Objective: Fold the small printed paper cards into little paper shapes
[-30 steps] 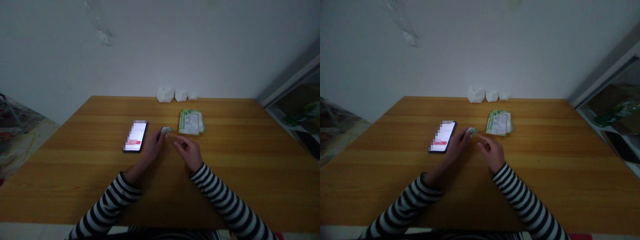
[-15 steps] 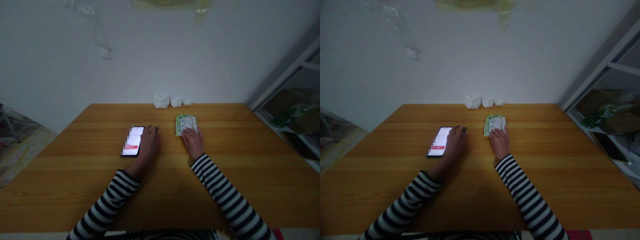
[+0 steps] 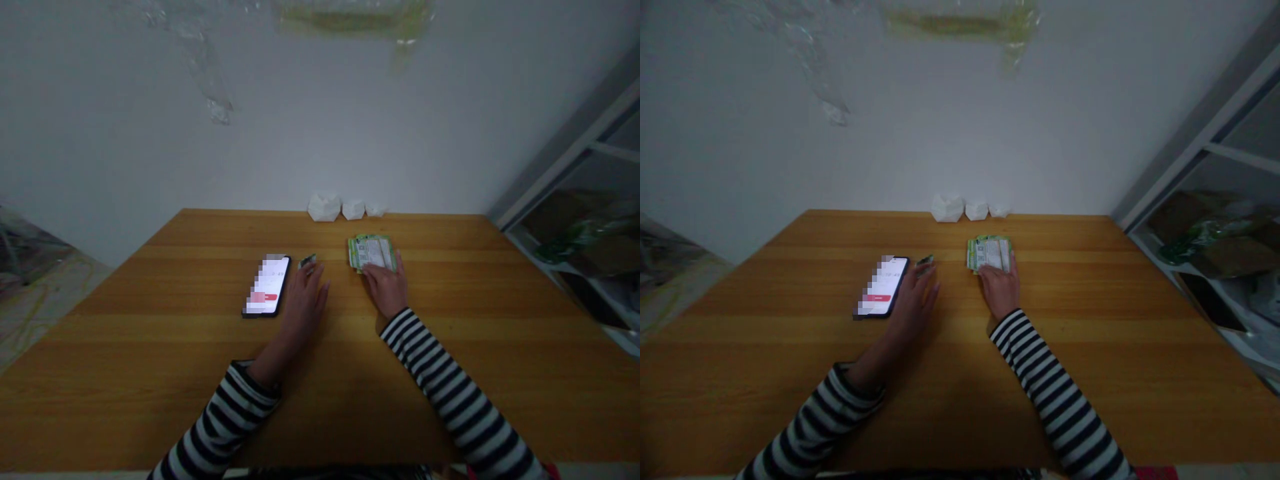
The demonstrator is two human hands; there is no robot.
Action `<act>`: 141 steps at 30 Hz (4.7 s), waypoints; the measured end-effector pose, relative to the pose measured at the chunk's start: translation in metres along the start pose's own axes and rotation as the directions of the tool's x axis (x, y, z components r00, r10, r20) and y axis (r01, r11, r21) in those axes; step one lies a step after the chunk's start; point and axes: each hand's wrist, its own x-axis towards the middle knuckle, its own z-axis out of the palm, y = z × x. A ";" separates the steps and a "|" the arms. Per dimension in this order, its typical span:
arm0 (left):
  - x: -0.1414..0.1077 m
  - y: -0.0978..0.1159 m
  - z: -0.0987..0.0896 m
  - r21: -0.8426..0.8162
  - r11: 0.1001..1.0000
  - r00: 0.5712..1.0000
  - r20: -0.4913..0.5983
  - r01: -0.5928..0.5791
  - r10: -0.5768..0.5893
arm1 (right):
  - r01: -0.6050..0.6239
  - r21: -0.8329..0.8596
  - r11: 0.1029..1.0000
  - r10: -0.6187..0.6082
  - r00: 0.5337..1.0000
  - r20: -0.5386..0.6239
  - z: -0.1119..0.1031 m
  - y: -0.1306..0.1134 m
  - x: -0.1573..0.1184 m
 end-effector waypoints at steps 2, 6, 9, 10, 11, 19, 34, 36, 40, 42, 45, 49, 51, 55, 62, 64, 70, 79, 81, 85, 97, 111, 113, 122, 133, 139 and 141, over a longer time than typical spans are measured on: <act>-0.001 0.001 -0.001 -0.037 0.999 1.000 -0.005 0.005 -0.006 | -0.021 -0.008 1.000 0.021 0.999 -0.026 0.000 0.002 0.001; -0.002 0.010 -0.004 -0.181 0.982 0.998 -0.011 0.055 -0.058 | -0.038 0.009 0.999 0.039 0.990 -0.135 -0.006 -0.002 0.004; 0.000 0.021 -0.004 -0.454 0.856 0.968 0.090 0.248 -0.233 | 0.064 0.110 0.992 -0.038 0.974 -0.223 -0.015 -0.019 -0.002; 0.001 0.023 -0.003 -0.571 0.740 0.934 0.185 0.356 -0.307 | 0.147 0.139 0.979 -0.116 0.971 -0.207 -0.019 -0.028 -0.006; 0.003 0.025 -0.002 -0.666 0.583 0.884 0.320 0.466 -0.342 | 0.255 0.174 0.951 -0.230 0.961 -0.151 -0.021 -0.037 -0.011; 0.005 0.014 -0.011 -0.622 -0.196 0.564 0.776 0.758 -0.283 | 0.414 0.348 0.841 -0.476 0.872 0.113 -0.046 -0.069 -0.033; 0.001 0.023 -0.015 -0.622 -0.396 0.617 0.771 0.676 -0.159 | -0.255 0.704 0.663 0.172 0.967 0.188 -0.039 -0.053 -0.033; -0.001 0.026 -0.014 -0.631 -0.400 0.648 0.754 0.665 -0.112 | -0.343 0.721 0.602 0.315 0.932 0.180 -0.036 -0.055 -0.033; -0.006 0.031 -0.008 -0.668 -0.368 0.688 0.719 0.647 -0.094 | -0.439 0.768 0.466 0.462 0.861 0.212 -0.032 -0.060 -0.032; -0.008 0.033 -0.006 -0.706 -0.339 0.718 0.687 0.622 -0.114 | -0.454 0.774 0.441 0.488 0.845 0.218 -0.032 -0.063 -0.032; -0.009 0.035 -0.005 -0.750 -0.274 0.734 0.655 0.601 -0.181 | -0.462 0.779 0.425 0.500 0.837 0.223 -0.034 -0.067 -0.032; -0.009 0.037 -0.007 -0.753 -0.225 0.712 0.658 0.618 -0.246 | -0.457 0.798 0.392 0.504 0.833 0.229 -0.036 -0.072 -0.032; -0.008 0.039 -0.008 -0.753 -0.220 0.710 0.658 0.621 -0.250 | -0.459 0.800 0.386 0.515 0.827 0.225 -0.036 -0.074 -0.032; -0.007 0.040 -0.010 -0.740 -0.219 0.695 0.672 0.636 -0.256 | -0.471 0.789 0.393 0.517 0.823 0.234 -0.036 -0.074 -0.032; -0.007 0.040 -0.011 -0.723 -0.206 0.676 0.690 0.659 -0.259 | -0.467 0.788 0.402 0.518 0.825 0.225 -0.039 -0.076 -0.031; -0.007 0.041 -0.012 -0.723 -0.194 0.675 0.689 0.663 -0.265 | -0.472 0.783 0.406 0.525 0.821 0.223 -0.040 -0.079 -0.030; -0.006 0.043 -0.014 -0.721 -0.184 0.670 0.691 0.668 -0.271 | -0.469 0.777 0.420 0.534 0.820 0.206 -0.043 -0.083 -0.028; -0.006 0.044 -0.013 -0.719 -0.196 0.662 0.693 0.667 -0.288 | -0.521 0.755 0.398 0.564 0.788 0.247 -0.043 -0.085 -0.030; -0.006 0.044 -0.013 -0.724 -0.202 0.667 0.687 0.659 -0.288 | -0.527 0.761 0.378 0.557 0.786 0.267 -0.042 -0.085 -0.031; -0.006 0.044 -0.013 -0.724 -0.206 0.667 0.688 0.659 -0.285 | -0.535 0.768 0.351 0.558 0.778 0.288 -0.041 -0.084 -0.032; -0.008 0.037 -0.015 -0.761 -0.025 0.708 0.615 0.649 -0.348 | -0.454 0.855 0.251 0.640 0.740 0.206 -0.041 -0.085 -0.030; -0.008 0.037 -0.018 -0.706 0.137 0.703 0.626 0.695 -0.339 | -0.548 0.795 0.259 0.543 0.764 0.349 -0.044 -0.072 -0.026; -0.005 0.036 -0.021 -0.684 0.207 0.711 0.640 0.700 -0.290 | -0.595 0.771 0.228 0.414 0.776 0.477 -0.046 -0.063 -0.026; 0.001 0.020 -0.034 -0.568 0.433 0.609 0.792 0.700 0.054 | -0.644 0.624 0.443 -0.230 0.591 0.773 -0.062 -0.034 -0.023; -0.001 0.021 -0.011 -0.645 -0.020 0.623 0.744 0.764 -0.241 | -0.457 0.631 0.627 0.252 0.885 0.391 -0.027 -0.068 -0.035; 0.000 0.029 -0.017 -0.660 0.074 0.647 0.699 0.748 -0.304 | -0.464 0.622 0.630 0.314 0.885 0.343 -0.027 -0.076 -0.039; 0.000 0.030 -0.017 -0.672 0.083 0.659 0.682 0.736 -0.319 | -0.461 0.627 0.628 0.325 0.888 0.327 -0.025 -0.077 -0.040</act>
